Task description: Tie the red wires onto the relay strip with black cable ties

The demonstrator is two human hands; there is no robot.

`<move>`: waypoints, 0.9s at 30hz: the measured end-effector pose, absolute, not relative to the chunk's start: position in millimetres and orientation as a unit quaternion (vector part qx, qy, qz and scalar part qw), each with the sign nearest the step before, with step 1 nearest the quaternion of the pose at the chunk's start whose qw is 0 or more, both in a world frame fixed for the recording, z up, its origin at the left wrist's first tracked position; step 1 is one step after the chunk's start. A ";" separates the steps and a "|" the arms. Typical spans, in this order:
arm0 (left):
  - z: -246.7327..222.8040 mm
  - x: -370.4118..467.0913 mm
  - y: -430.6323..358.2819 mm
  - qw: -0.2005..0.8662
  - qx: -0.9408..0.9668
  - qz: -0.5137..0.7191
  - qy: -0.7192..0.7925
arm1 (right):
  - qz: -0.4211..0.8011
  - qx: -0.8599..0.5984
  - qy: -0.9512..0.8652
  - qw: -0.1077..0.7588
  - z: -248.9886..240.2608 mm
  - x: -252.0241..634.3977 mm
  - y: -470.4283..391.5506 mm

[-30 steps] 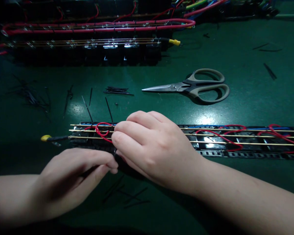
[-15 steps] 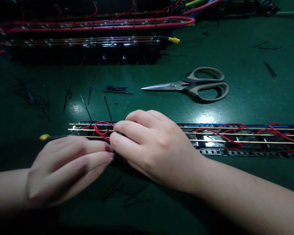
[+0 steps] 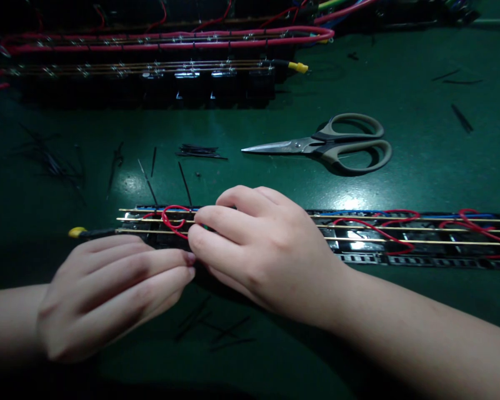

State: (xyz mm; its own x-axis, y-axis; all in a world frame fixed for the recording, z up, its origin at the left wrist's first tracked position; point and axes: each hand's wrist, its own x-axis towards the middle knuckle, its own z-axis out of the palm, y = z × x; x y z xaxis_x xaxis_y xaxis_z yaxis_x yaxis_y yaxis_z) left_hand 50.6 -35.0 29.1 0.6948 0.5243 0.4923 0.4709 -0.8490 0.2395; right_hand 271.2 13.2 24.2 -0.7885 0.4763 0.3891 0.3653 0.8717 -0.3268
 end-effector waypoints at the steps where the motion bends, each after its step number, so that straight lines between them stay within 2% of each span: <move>1: 29.0 50.0 -34.9 0.048 0.922 0.278 0.264 | 0.122 -0.225 -0.938 0.235 24.2 271.1 13.0; 8: 29.8 46.7 -31.4 0.016 0.945 0.241 0.223 | 0.123 -0.225 -0.937 0.236 23.7 270.7 12.5; 13: 27.3 50.8 -35.4 0.030 0.926 0.257 0.277 | 0.110 -0.222 -0.941 0.230 23.8 271.3 12.5; 27: 28.2 47.7 -39.7 0.033 0.917 0.281 0.282 | 0.127 -0.223 -0.936 0.240 21.7 272.3 11.5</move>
